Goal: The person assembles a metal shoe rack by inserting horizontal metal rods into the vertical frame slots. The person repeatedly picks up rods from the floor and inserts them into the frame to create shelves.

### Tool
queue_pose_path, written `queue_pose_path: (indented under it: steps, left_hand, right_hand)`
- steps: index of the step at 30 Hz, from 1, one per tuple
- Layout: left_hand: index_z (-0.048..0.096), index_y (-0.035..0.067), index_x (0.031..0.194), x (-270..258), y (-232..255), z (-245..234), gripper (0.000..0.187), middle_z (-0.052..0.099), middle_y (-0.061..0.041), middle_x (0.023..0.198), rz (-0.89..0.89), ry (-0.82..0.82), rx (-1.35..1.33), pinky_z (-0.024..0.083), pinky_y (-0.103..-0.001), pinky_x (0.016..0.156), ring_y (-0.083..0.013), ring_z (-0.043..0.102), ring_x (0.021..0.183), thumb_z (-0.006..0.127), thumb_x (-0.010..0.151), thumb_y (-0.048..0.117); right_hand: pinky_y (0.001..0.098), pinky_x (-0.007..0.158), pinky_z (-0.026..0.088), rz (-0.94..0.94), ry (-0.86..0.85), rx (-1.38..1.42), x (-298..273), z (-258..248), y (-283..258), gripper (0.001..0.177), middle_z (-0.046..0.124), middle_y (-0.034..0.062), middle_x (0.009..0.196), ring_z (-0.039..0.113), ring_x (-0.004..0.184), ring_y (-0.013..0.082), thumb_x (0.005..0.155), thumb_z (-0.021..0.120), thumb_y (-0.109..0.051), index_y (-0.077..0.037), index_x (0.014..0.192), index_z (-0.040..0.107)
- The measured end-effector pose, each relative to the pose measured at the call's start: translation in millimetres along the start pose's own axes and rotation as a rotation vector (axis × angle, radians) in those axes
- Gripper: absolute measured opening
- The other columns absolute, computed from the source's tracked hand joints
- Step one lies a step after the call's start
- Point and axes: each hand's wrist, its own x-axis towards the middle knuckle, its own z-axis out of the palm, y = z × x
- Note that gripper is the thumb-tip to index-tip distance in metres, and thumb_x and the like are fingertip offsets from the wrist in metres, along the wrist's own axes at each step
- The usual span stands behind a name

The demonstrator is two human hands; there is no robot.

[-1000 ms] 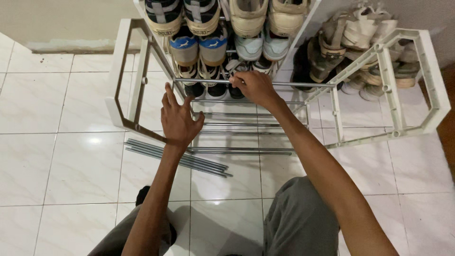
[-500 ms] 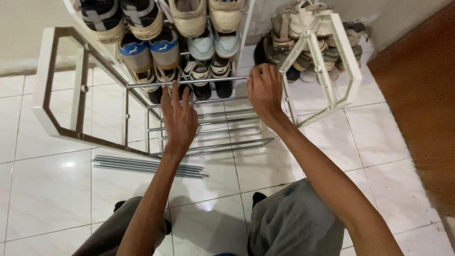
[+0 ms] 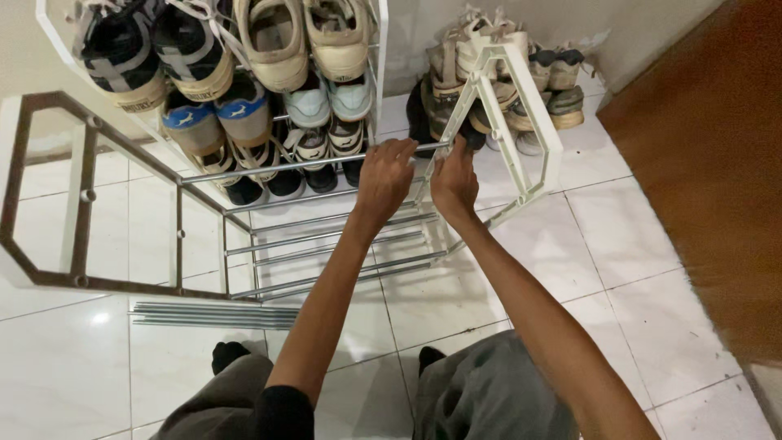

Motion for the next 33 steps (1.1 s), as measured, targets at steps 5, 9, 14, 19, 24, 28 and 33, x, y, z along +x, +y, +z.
queue_pose_path:
  steps: [5,9,14,19,24,28,33]
  left_hand:
    - [0.073,0.011,0.114,12.1,3.1,24.3,0.023,0.067,-0.008,0.089,-0.087,-0.084,-0.053,0.049,-0.044,0.074,-0.0274,0.067,0.088,0.067,0.091,0.014]
    - [0.073,0.016,0.115,12.8,-3.0,25.1,0.028,0.064,-0.006,0.085,-0.029,-0.032,-0.036,0.048,-0.043,0.068,-0.0257,0.066,0.080,0.063,0.091,0.008]
    - [0.074,0.017,0.118,13.8,-8.5,25.4,0.035,0.065,-0.008,0.086,-0.013,-0.033,0.037,0.049,-0.042,0.068,-0.0258,0.066,0.079,0.061,0.087,0.005]
    - [0.073,0.016,0.118,13.9,-14.2,26.6,0.033,0.065,-0.007,0.089,-0.048,-0.027,0.022,0.049,-0.042,0.069,-0.0259,0.067,0.082,0.060,0.090,0.005]
    - [0.072,0.015,0.120,11.1,-15.1,24.1,0.034,0.065,-0.008,0.090,-0.036,-0.055,0.042,0.050,-0.041,0.071,-0.0260,0.067,0.082,0.059,0.091,0.004]
    - [0.072,0.015,0.119,7.9,-14.8,24.1,0.034,0.065,-0.008,0.091,-0.038,-0.047,0.039,0.050,-0.041,0.071,-0.0257,0.067,0.082,0.058,0.090,0.003]
    - [0.072,0.015,0.117,6.9,-15.7,29.1,0.033,0.065,-0.008,0.091,-0.036,-0.039,0.066,0.049,-0.041,0.071,-0.0254,0.066,0.082,0.059,0.089,0.003]
  right_hand:
    - [0.0558,0.084,0.051,0.061,0.055,-0.011,4.1,2.9,3.5,0.034,0.064,0.0183,0.120,0.064,0.108,0.0431,0.102,0.058,-0.021,-0.016,0.135,0.051]
    - [0.0567,0.080,0.051,0.109,0.053,-0.072,2.4,-2.4,-3.2,0.028,0.066,0.0185,0.115,0.065,0.104,0.0433,0.104,0.057,-0.028,-0.018,0.130,0.053]
    - [0.0564,0.079,0.051,0.183,0.027,-0.136,6.1,-6.9,-16.8,0.033,0.066,0.0210,0.104,0.066,0.098,0.0435,0.104,0.055,-0.036,-0.019,0.132,0.054]
    - [0.0550,0.079,0.050,0.217,-0.019,-0.095,5.8,-6.1,-18.4,0.034,0.066,0.0206,0.099,0.067,0.095,0.0412,0.105,0.054,-0.043,-0.020,0.129,0.057]
    - [0.0551,0.080,0.051,0.199,0.053,-0.140,13.2,6.4,-7.5,0.029,0.068,0.0194,0.100,0.067,0.097,0.0419,0.103,0.056,-0.041,-0.021,0.125,0.060]
    - [0.0554,0.079,0.051,0.212,0.022,-0.119,15.1,8.6,-2.7,0.027,0.067,0.0196,0.102,0.066,0.097,0.0423,0.105,0.053,-0.036,-0.022,0.127,0.059]
    - [0.0547,0.080,0.052,0.284,-0.033,-0.136,19.2,4.4,-7.9,0.027,0.068,0.0172,0.102,0.067,0.099,0.0404,0.105,0.053,-0.036,-0.023,0.127,0.059]
